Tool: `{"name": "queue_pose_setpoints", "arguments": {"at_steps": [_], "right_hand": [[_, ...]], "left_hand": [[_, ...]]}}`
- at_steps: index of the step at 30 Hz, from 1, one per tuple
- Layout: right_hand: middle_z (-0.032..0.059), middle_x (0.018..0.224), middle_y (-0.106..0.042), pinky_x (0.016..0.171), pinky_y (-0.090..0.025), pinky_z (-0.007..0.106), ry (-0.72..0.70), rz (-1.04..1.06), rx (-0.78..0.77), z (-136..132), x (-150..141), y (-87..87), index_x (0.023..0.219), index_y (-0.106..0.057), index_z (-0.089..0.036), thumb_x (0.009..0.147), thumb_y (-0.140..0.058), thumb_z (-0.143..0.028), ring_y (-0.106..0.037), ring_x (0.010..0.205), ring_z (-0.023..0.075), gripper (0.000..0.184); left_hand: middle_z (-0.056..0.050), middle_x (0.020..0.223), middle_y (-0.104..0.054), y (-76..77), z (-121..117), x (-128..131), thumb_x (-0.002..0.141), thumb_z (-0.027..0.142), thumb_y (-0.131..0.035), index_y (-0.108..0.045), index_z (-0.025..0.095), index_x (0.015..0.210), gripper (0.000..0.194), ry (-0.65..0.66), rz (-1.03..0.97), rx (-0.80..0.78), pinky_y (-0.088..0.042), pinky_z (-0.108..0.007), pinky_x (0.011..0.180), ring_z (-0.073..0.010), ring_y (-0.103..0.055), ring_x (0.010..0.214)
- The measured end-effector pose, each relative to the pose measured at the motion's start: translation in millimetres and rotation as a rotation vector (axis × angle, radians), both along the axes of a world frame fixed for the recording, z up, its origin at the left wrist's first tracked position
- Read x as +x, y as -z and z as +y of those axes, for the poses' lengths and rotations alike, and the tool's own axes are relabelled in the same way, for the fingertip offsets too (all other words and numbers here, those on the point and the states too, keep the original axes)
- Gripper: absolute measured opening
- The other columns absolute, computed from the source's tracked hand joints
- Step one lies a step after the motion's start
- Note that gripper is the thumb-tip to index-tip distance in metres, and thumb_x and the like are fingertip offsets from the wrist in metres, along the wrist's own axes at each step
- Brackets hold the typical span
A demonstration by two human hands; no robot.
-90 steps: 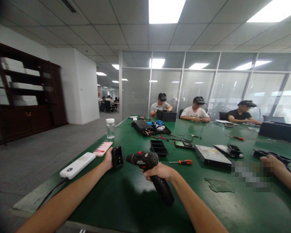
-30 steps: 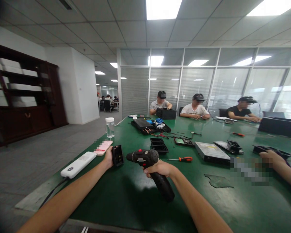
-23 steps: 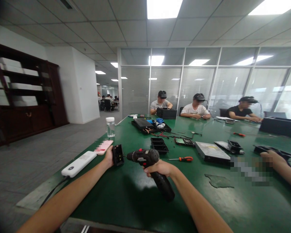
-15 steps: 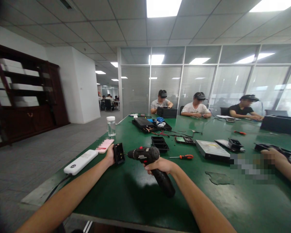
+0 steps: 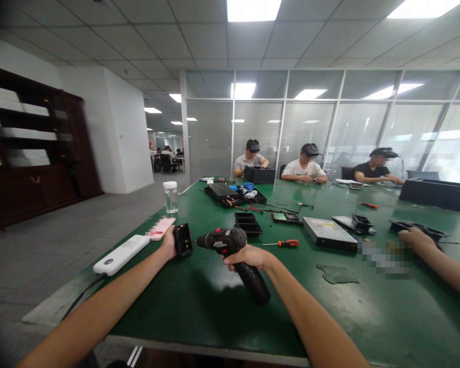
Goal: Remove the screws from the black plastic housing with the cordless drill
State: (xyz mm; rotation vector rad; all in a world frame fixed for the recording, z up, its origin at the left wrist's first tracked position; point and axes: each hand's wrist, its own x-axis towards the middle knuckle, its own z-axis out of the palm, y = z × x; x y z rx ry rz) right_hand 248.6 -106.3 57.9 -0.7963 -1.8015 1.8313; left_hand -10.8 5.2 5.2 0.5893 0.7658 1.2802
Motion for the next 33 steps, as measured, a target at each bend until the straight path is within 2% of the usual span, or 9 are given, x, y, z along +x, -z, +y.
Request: {"name": "queue_pose_setpoints", "arguments": {"at_steps": [15, 33], "right_hand": [[0.0017, 0.065, -0.047, 0.053, -0.036, 0.022, 0.021, -0.005, 0.049, 1.7, -1.0, 2.1, 0.088, -0.048, -0.009, 0.060, -0.058, -0.021, -0.046, 0.056, 0.0082, 0.032], [0.0012, 0.064, -0.047, 0.053, -0.036, 0.022, 0.023, -0.006, 0.014, -0.1, -0.1, -0.1, 0.086, -0.049, -0.008, 0.058, -0.060, -0.021, -0.046, 0.056, 0.0082, 0.033]], "left_hand": [[-0.004, 0.052, -0.052, 2.6, 3.4, -0.7, 0.063, 0.043, -0.037, -0.050, 0.016, 0.062, 0.031, 0.013, 0.034, 0.062, -0.039, -0.033, 0.047, -0.0188, -0.051, 0.046], [-0.004, 0.053, -0.053, -2.1, -1.7, 1.0, 0.065, 0.045, -0.034, -0.051, 0.015, 0.066, 0.034, 0.005, 0.018, 0.000, -0.039, -0.033, 0.047, -0.0191, -0.051, 0.047]]}}
